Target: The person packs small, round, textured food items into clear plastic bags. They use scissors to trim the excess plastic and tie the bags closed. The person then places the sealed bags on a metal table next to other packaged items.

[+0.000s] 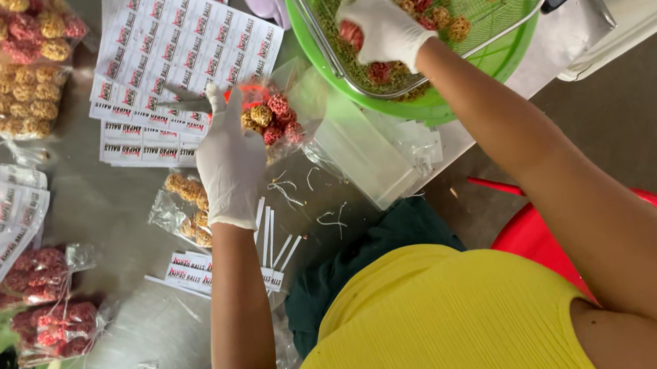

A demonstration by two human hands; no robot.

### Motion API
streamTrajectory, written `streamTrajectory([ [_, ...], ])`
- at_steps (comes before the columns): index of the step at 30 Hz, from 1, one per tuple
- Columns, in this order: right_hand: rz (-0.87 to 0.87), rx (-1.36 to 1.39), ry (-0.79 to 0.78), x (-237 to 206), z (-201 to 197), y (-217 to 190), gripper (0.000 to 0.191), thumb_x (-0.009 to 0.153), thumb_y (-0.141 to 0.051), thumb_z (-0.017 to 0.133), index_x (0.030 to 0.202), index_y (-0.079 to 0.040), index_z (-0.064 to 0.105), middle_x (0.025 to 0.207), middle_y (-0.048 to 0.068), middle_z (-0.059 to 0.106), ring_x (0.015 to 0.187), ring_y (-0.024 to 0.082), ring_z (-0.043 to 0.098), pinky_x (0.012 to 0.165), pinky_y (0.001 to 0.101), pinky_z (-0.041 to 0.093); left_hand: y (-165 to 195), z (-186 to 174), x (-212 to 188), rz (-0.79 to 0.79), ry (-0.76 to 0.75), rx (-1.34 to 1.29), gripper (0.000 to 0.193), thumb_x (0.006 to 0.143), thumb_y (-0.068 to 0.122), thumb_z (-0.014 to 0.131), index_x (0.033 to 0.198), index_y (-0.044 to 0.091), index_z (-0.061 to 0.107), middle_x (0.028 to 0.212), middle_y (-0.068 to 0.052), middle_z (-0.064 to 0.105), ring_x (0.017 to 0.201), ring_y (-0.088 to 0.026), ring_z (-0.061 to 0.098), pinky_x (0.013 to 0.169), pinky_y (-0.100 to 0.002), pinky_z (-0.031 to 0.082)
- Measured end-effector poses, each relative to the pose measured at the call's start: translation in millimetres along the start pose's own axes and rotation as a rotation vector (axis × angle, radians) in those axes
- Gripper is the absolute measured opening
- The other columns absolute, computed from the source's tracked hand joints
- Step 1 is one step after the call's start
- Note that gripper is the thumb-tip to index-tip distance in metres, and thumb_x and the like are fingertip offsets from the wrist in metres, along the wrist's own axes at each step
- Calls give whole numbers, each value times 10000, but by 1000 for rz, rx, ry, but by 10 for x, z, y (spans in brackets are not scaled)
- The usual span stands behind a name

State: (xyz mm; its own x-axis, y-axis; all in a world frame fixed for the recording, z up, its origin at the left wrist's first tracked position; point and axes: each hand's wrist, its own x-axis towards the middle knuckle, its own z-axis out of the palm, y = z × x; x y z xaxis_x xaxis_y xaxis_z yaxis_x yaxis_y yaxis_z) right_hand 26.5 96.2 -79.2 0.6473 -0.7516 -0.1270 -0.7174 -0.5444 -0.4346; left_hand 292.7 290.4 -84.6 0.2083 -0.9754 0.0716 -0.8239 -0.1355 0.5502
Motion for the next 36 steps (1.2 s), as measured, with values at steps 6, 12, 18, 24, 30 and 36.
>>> streamTrajectory([
  [6, -333, 610, 372, -367, -319, -414, 607, 815, -17, 902, 1285, -95, 525, 1433, 74, 519, 1280, 213, 566, 1192, 362, 478, 1, -20, -48, 18, -12, 7, 687, 786, 39, 603, 1465, 130, 544, 1493, -216, 534, 818, -380, 717, 721, -468, 576],
  [12, -85, 694, 57, -415, 320, -1439, 670, 760, -171, 895, 1306, -125, 510, 1317, 106, 573, 1246, 250, 628, 1123, 335, 560, 71, -125, -36, -9, -87, -60, 776, 758, 25, 592, 1523, 115, 495, 1408, -231, 585, 929, -401, 704, 818, -483, 565],
  [18, -293, 359, 101, -454, 421, -1318, 712, 909, -149, 826, 1523, -109, 468, 1573, 248, 408, 1383, 361, 484, 1134, 416, 434, 108, -151, -41, -123, -194, -66, 786, 782, 48, 588, 1552, 124, 453, 1416, -236, 569, 969, -394, 699, 857, -470, 549],
  [24, 207, 385, 292, -367, -195, -331, 333, 1018, -380, 674, 1283, -179, 692, 1346, 76, 714, 1231, 199, 701, 1102, 372, 539, 20, -95, -57, -21, -79, -33, 772, 775, 47, 585, 1536, 67, 455, 1458, -230, 555, 1141, -373, 658, 923, -460, 534],
  [30, 459, -286, -62, -284, -281, 251, 838, 818, -717, 744, 1491, -265, 531, 1361, 197, 552, 1291, 483, 446, 1008, 602, 446, -12, -62, -95, -126, -123, -85, 765, 786, 50, 578, 1539, 133, 468, 1480, -181, 545, 1203, -350, 628, 976, -440, 516],
  [36, 196, -290, -326, -208, -278, 54, 977, 642, -597, 890, 1492, -307, 504, 1433, 193, 442, 1353, 493, 332, 959, 637, 388, 51, -84, -82, -45, -75, -80, 771, 789, 43, 582, 1547, 127, 469, 1443, -207, 573, 1178, -364, 649, 954, -449, 528],
])
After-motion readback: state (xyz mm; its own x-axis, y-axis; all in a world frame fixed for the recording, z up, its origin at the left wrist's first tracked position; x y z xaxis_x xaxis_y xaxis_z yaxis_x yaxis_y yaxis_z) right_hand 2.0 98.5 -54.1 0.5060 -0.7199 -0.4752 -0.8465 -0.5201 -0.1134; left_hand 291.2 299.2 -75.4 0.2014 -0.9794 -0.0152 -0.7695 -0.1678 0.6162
